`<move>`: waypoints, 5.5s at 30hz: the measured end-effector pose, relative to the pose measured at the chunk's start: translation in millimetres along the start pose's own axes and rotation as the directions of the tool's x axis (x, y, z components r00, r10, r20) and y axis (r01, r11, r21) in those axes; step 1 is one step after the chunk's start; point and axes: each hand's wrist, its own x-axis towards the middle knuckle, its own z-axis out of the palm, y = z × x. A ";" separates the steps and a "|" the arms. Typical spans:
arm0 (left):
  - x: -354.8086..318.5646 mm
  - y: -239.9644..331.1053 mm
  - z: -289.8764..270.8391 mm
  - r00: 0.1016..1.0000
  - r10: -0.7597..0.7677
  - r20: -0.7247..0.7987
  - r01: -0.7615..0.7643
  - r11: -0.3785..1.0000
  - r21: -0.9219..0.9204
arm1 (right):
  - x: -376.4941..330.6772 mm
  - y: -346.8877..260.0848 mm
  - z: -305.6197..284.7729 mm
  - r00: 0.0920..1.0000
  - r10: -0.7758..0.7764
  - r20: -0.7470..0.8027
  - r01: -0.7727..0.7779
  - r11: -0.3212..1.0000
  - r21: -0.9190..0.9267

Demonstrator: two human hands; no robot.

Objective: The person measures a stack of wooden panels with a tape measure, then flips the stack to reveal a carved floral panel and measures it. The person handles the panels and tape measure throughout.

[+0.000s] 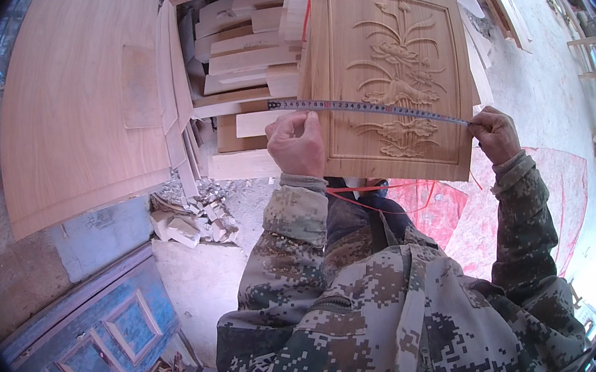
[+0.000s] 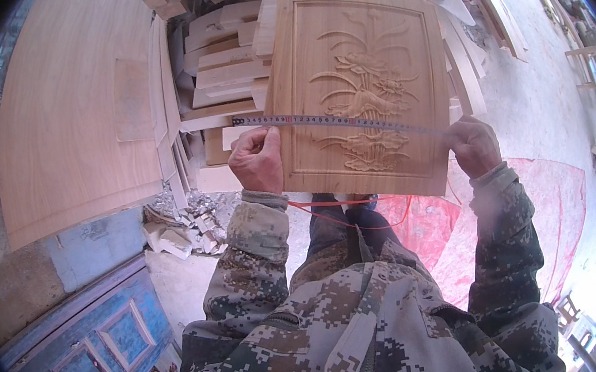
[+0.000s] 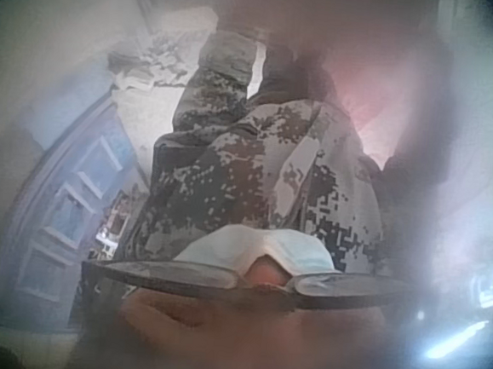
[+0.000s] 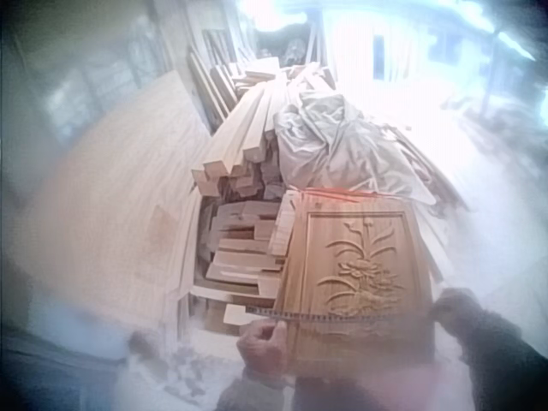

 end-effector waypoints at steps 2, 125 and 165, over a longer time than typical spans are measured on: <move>-0.1 -0.2 -0.3 1.000 0.025 -0.002 -0.025 0.999 0.021 | -0.4 -1.0 -0.1 1.000 0.001 0.001 -0.001 1.000 -0.002; 11.1 23.3 -9.5 0.948 -0.288 0.133 0.310 0.930 -0.198 | -2.0 -17.0 6.6 0.999 0.002 -0.032 -0.005 0.995 -0.095; 9.5 25.5 -7.7 0.949 -0.295 0.110 0.313 0.920 -0.234 | -5.4 -9.1 6.1 0.999 0.005 -0.049 -0.006 1.000 -0.025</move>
